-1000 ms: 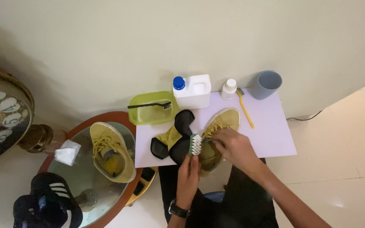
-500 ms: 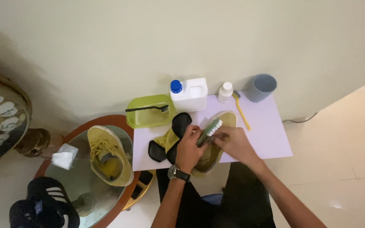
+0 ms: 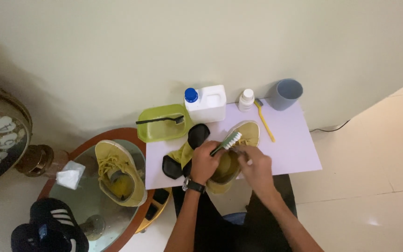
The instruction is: Cleaning a yellow sneaker with a brush and applying a yellow repair strip to the sole.
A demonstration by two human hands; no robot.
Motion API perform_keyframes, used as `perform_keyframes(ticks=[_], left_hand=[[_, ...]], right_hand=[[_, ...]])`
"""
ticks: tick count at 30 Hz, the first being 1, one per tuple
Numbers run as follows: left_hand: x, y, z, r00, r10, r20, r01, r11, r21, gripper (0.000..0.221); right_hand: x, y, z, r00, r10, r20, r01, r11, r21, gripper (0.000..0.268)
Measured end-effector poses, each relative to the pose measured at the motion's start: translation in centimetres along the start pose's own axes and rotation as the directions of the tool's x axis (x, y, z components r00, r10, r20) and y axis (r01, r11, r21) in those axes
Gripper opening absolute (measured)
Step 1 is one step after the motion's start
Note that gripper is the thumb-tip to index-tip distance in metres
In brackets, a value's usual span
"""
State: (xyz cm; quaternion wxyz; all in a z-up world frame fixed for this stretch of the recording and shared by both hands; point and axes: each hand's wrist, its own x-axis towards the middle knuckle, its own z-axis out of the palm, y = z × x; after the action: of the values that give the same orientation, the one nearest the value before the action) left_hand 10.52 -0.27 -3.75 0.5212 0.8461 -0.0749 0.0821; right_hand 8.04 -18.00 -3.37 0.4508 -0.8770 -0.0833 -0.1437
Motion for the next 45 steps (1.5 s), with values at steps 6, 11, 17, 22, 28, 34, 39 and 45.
perform_keyframes(ticks=[6, 11, 17, 22, 28, 34, 39, 45], left_hand=[[1.0, -0.6, 0.4, 0.996, 0.042, 0.075, -0.037, 0.997, -0.067, 0.009], [0.8, -1.1, 1.4, 0.997, 0.049, 0.051, -0.052, 0.998, 0.041, 0.014], [-0.7, -0.7, 1.3, 0.935, 0.355, 0.0, -0.346, 0.913, 0.215, 0.03], [-0.3, 0.5, 0.9, 0.918, 0.39, -0.065, -0.371, 0.907, 0.2, 0.032], [0.2, -0.7, 1.5, 0.912, 0.411, 0.01, -0.391, 0.859, 0.331, 0.037], [3.0, -3.3, 2.8, 0.993, -0.032, 0.11, 0.015, 0.989, 0.151, 0.019], [4.1, -0.8, 1.1, 0.95, -0.126, 0.287, 0.2, 0.949, -0.243, 0.042], [3.1, 2.0, -0.4, 0.946, -0.164, 0.28, 0.265, 0.889, -0.373, 0.035]], right_hand=[[1.6, 2.6, -1.3, 0.989, 0.106, 0.101, -0.121, 0.979, 0.162, 0.019], [1.7, 2.3, -1.1, 0.97, 0.19, 0.154, -0.221, 0.948, 0.227, 0.015], [-0.1, 4.1, 0.3, 0.988, 0.105, 0.113, -0.134, 0.947, 0.292, 0.01], [0.1, 3.5, 1.1, 0.997, 0.038, 0.072, -0.06, 0.938, 0.342, 0.019], [-0.3, 5.6, 2.9, 0.993, -0.023, 0.117, 0.003, 0.985, 0.173, 0.006], [2.3, -0.5, -1.6, 0.992, -0.089, 0.084, 0.068, 0.972, 0.226, 0.011], [3.6, 1.6, -2.6, 0.955, -0.027, 0.297, -0.095, 0.917, 0.388, 0.019], [3.8, 2.6, -2.8, 0.884, 0.176, 0.434, -0.326, 0.896, 0.301, 0.012]])
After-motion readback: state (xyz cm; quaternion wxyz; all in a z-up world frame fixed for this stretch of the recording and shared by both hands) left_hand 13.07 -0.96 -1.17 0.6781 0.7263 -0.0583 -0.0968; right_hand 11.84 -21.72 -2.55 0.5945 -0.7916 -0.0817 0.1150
